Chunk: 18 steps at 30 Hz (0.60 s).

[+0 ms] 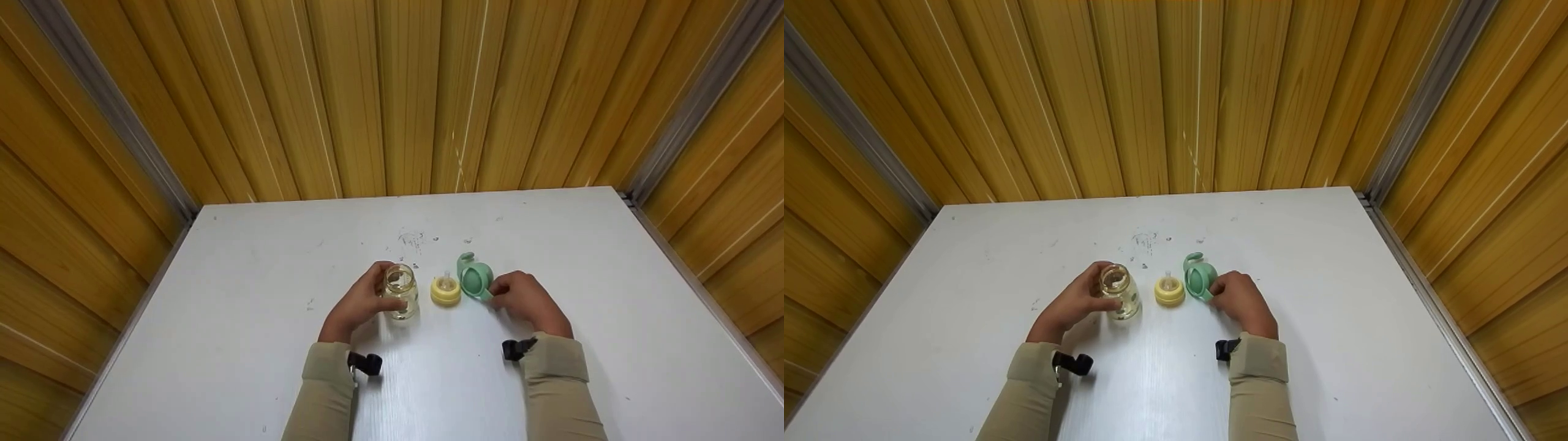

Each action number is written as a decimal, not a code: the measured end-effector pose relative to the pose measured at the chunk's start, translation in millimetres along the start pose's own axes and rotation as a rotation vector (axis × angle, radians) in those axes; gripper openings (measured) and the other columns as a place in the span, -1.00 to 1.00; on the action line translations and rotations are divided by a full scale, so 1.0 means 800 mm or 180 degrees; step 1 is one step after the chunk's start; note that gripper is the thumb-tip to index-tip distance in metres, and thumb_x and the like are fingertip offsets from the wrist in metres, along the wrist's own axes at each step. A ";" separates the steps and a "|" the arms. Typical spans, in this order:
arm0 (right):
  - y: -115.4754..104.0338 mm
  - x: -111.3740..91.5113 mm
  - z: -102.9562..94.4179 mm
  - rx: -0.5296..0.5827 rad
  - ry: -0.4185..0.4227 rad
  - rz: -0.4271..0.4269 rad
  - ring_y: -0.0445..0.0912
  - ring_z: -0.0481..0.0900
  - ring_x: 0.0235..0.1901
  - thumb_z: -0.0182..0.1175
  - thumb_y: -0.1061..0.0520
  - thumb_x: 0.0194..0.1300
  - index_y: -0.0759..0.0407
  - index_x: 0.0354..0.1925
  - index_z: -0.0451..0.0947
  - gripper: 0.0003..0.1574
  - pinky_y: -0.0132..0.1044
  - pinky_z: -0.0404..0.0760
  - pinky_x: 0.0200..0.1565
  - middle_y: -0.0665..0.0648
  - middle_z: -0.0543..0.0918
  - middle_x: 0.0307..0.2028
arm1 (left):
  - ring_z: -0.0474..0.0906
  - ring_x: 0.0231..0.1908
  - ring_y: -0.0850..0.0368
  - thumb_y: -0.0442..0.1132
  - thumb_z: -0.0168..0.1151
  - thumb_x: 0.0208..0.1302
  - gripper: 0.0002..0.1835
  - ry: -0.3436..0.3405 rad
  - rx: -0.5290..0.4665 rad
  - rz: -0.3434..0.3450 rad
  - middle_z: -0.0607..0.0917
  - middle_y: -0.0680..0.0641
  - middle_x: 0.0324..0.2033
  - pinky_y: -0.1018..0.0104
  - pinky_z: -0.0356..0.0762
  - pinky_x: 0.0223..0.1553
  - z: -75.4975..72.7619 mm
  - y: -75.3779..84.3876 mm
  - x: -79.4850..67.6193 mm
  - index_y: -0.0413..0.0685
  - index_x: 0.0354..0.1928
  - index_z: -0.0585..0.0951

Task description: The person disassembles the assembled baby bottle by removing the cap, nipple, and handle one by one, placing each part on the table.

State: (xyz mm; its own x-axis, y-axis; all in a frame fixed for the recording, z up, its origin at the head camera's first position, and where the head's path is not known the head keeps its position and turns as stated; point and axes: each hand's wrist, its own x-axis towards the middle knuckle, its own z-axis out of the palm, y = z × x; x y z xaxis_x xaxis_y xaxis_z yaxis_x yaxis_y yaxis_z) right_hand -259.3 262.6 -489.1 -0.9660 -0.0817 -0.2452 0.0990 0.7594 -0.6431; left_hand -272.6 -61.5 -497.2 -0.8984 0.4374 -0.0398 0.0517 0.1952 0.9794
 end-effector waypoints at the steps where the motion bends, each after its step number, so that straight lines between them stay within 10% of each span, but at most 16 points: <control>1: 0.000 0.000 0.000 0.0004 -0.0002 -0.0006 -0.08 0.48 -0.31 0.28 0.19 0.04 0.05 -0.32 0.63 -0.85 -0.30 0.47 -0.32 0.05 0.63 -0.30 | 0.44 0.09 0.21 -0.17 0.49 -0.22 -0.26 0.0003 -0.0003 0.0002 0.54 0.09 0.03 0.16 0.30 0.17 0.000 0.000 0.000 0.22 0.08 0.34; 18: -0.003 -0.004 -0.007 0.0033 0.0044 -0.0016 -0.07 0.53 -0.15 0.29 0.12 0.04 0.00 -0.20 0.62 -0.73 -0.18 0.50 -0.12 0.05 0.64 -0.18 | 0.39 0.16 0.19 -0.19 0.53 -0.28 -0.16 0.0093 0.0087 -0.0137 0.50 0.13 0.09 0.13 0.31 0.18 0.001 0.001 0.000 0.37 0.12 0.31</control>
